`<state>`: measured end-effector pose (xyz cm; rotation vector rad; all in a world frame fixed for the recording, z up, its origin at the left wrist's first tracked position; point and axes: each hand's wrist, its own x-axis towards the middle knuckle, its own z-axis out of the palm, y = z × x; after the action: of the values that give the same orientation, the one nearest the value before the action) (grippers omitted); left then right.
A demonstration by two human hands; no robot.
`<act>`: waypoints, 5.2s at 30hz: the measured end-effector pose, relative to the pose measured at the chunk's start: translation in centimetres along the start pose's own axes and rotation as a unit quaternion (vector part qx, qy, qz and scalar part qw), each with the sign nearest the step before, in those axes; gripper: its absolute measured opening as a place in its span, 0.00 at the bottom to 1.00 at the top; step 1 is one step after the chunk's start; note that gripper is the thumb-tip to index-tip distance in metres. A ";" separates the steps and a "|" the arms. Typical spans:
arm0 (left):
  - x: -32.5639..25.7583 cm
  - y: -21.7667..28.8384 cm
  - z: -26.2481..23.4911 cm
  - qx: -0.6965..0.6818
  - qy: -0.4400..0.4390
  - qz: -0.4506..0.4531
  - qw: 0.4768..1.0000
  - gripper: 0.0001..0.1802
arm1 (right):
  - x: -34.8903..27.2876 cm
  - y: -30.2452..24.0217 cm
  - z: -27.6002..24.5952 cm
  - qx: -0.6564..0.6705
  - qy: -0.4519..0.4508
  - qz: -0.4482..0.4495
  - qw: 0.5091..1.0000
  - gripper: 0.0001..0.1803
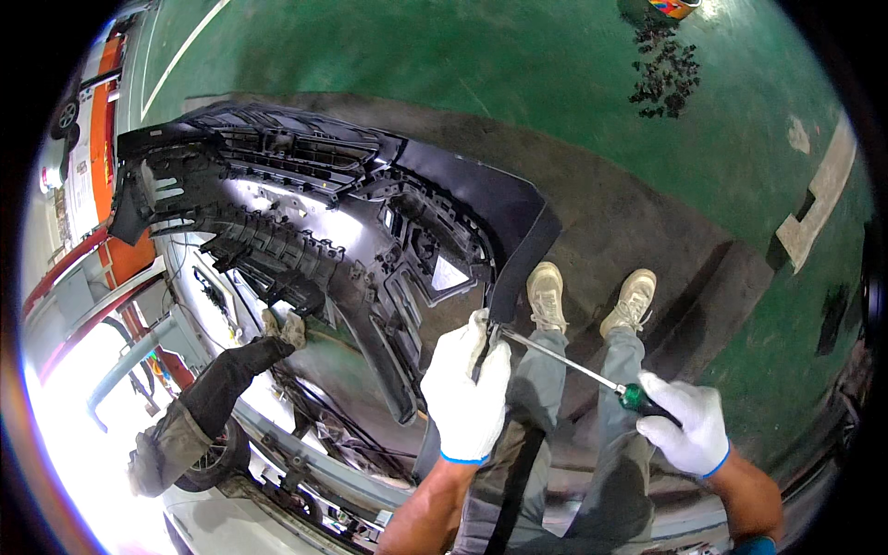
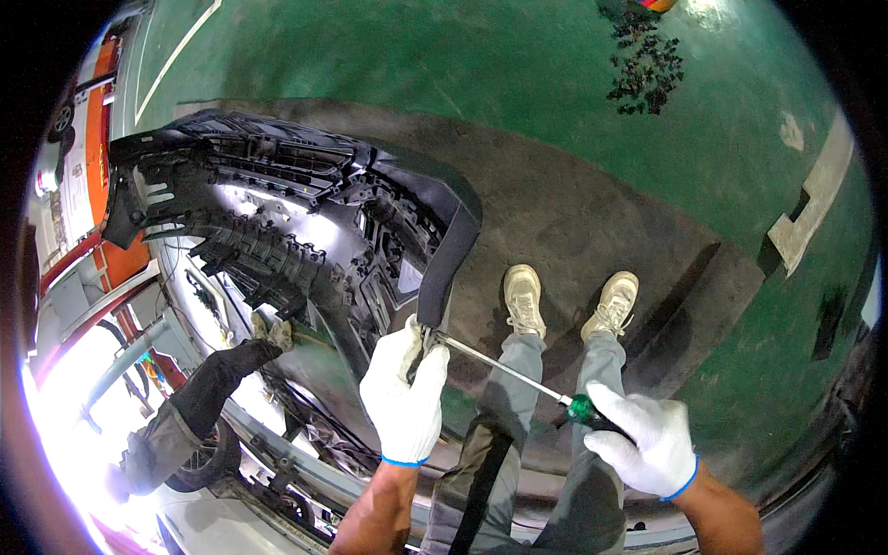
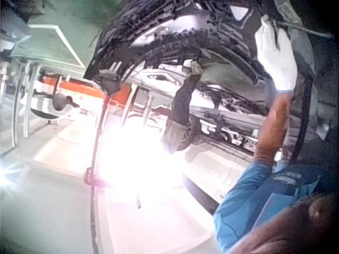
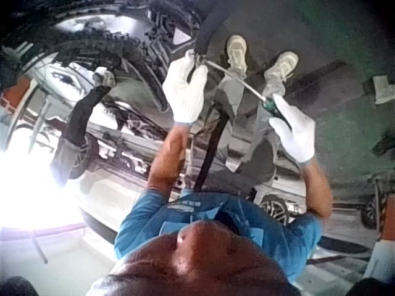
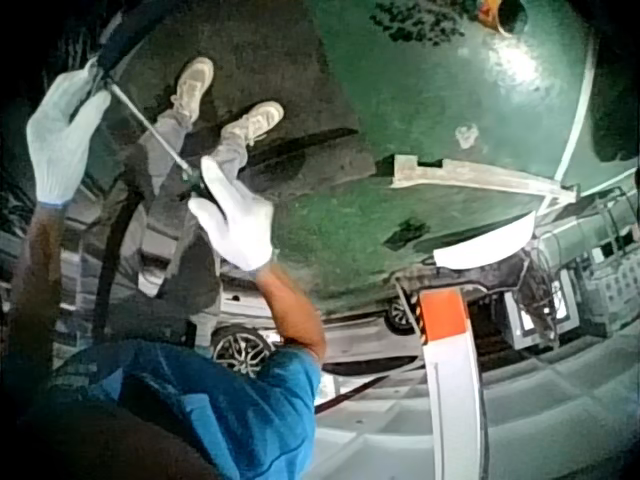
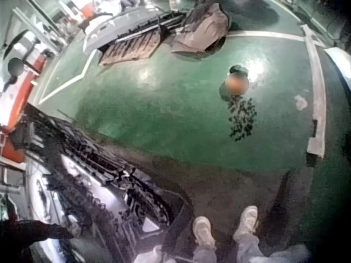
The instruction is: The person picks up small black plastic clips from the floor and inserts them into a large black plastic car part using a screwdriver. The person works in a garage with a green floor, handling the clips one at a time and securing them into the part.
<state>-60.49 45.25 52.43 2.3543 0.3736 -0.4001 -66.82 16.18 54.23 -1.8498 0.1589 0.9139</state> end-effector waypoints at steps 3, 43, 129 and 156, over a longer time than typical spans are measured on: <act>-0.1 -0.8 0.1 -0.028 -0.006 -0.011 1.000 0.19 | 0.4 0.2 -0.5 0.460 -0.150 0.259 0.836 0.24; -0.1 0.4 0.2 0.108 0.027 0.084 0.990 0.21 | 0.0 1.2 1.6 -0.083 0.087 -0.130 0.984 0.30; -0.4 -0.5 0.4 0.131 0.021 0.116 0.984 0.23 | 1.1 1.4 1.1 -0.066 -0.111 -0.064 0.990 0.19; 4.7 12.5 -9.2 -0.139 0.007 -0.099 0.985 0.05 | -15.9 19.4 -9.0 0.157 0.160 0.540 0.811 0.16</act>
<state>-49.87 43.46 64.54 2.0546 0.6322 -0.3972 -82.85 -5.01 52.10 -1.4934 1.6041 1.1849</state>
